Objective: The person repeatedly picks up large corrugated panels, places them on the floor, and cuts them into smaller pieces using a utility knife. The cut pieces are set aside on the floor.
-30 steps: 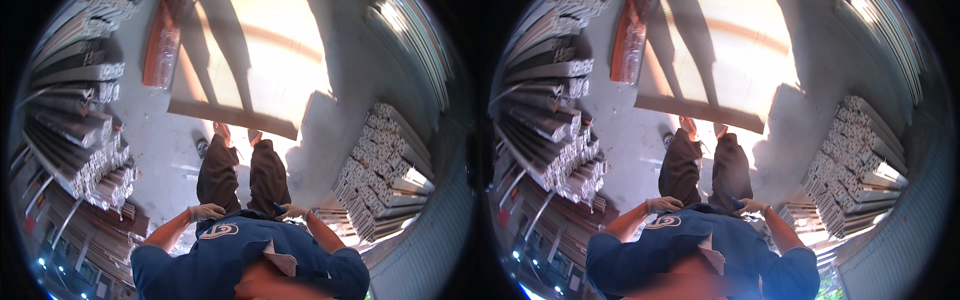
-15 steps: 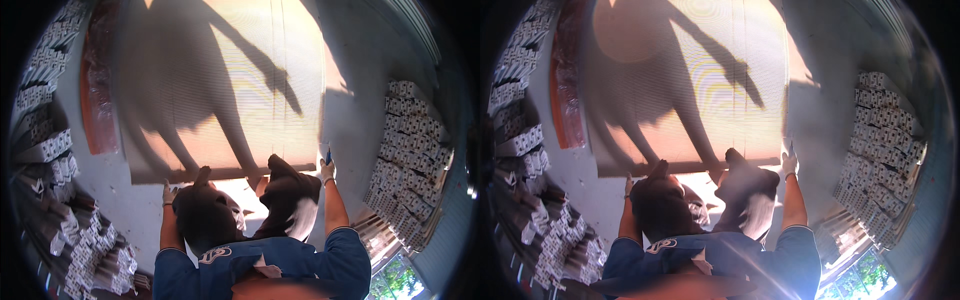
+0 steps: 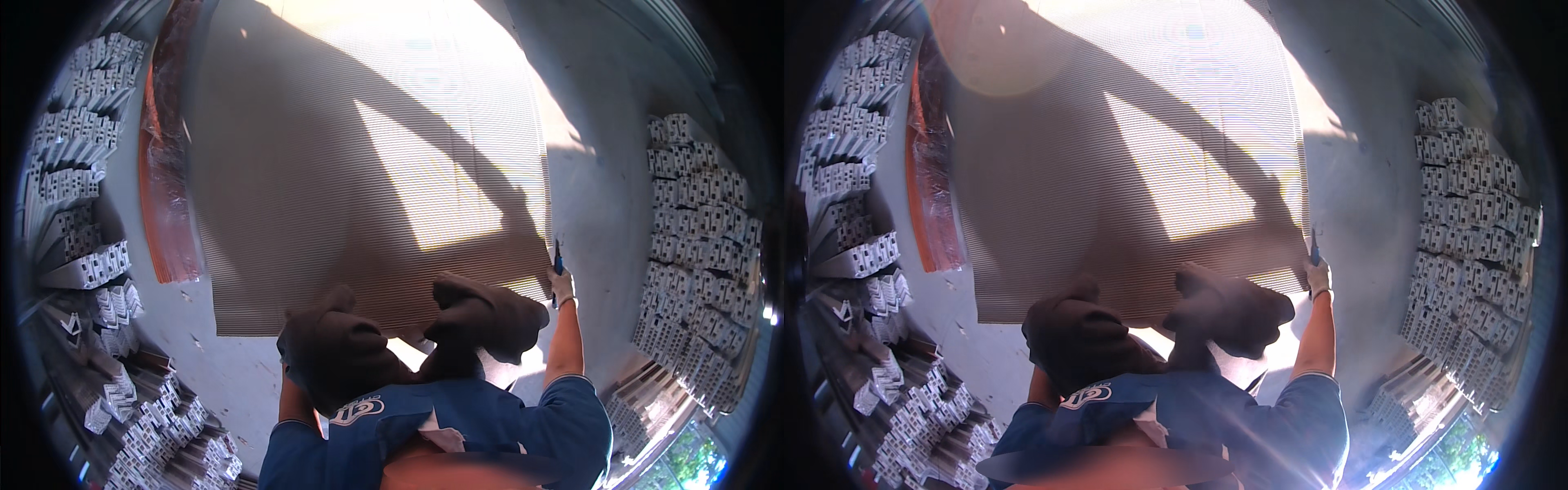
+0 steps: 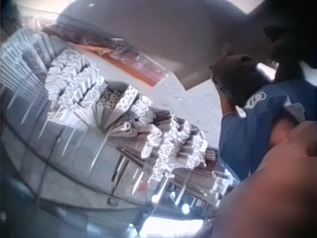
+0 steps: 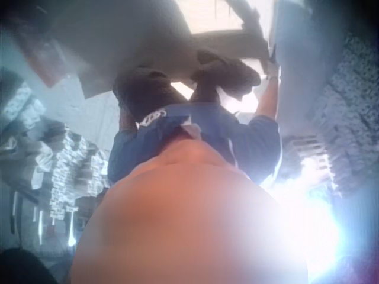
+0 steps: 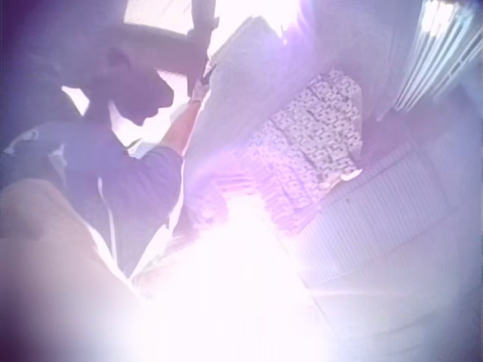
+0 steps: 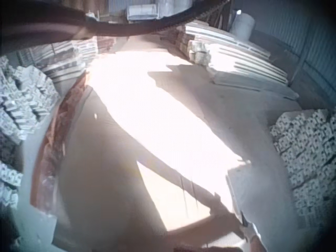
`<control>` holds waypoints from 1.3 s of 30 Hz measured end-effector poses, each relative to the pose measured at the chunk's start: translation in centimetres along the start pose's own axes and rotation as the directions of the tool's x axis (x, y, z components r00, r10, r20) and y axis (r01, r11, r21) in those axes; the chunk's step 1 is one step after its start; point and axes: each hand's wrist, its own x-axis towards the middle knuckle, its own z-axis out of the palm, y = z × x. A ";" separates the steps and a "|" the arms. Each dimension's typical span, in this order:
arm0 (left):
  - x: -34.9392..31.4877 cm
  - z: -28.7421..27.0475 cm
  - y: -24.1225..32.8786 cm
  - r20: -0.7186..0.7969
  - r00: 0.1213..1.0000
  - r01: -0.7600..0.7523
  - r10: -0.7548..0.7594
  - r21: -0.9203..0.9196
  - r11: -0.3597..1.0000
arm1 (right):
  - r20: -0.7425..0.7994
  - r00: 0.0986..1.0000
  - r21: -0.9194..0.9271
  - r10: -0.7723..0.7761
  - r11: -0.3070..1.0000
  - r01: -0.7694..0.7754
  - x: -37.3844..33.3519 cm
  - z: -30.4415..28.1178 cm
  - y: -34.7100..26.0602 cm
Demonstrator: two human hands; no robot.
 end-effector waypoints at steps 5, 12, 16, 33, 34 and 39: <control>1.3 14.0 12.9 0.385 0.826 -0.413 0.412 -0.083 0.907 | -0.446 0.700 0.000 -0.558 0.782 0.623 2.9 -1.1 -13.9; -16.2 31.5 41.0 0.776 0.255 -0.213 0.576 -0.536 0.817 | -0.632 0.492 0.325 -0.599 0.371 0.870 -5.0 -21.4 -44.2; -12.4 31.0 29.6 0.693 0.463 -0.306 0.553 -0.460 0.833 | -0.149 0.422 -0.899 -0.894 0.300 0.320 -1.0 -16.7 -41.7; -3.2 33.7 33.9 0.342 0.754 -0.443 0.561 -0.366 0.819 | -0.310 0.793 0.343 -0.524 0.716 0.608 11.4 -8.1 -41.5; -5.2 35.0 36.8 0.499 0.690 -0.363 0.525 -0.389 0.847 | -0.282 0.766 0.382 -0.578 0.664 0.642 10.5 -10.5 -44.1; -14.6 37.8 45.2 0.429 0.508 -0.497 0.747 -0.562 0.661 | -0.507 0.611 0.376 -0.608 0.481 0.792 2.6 -18.7 -54.3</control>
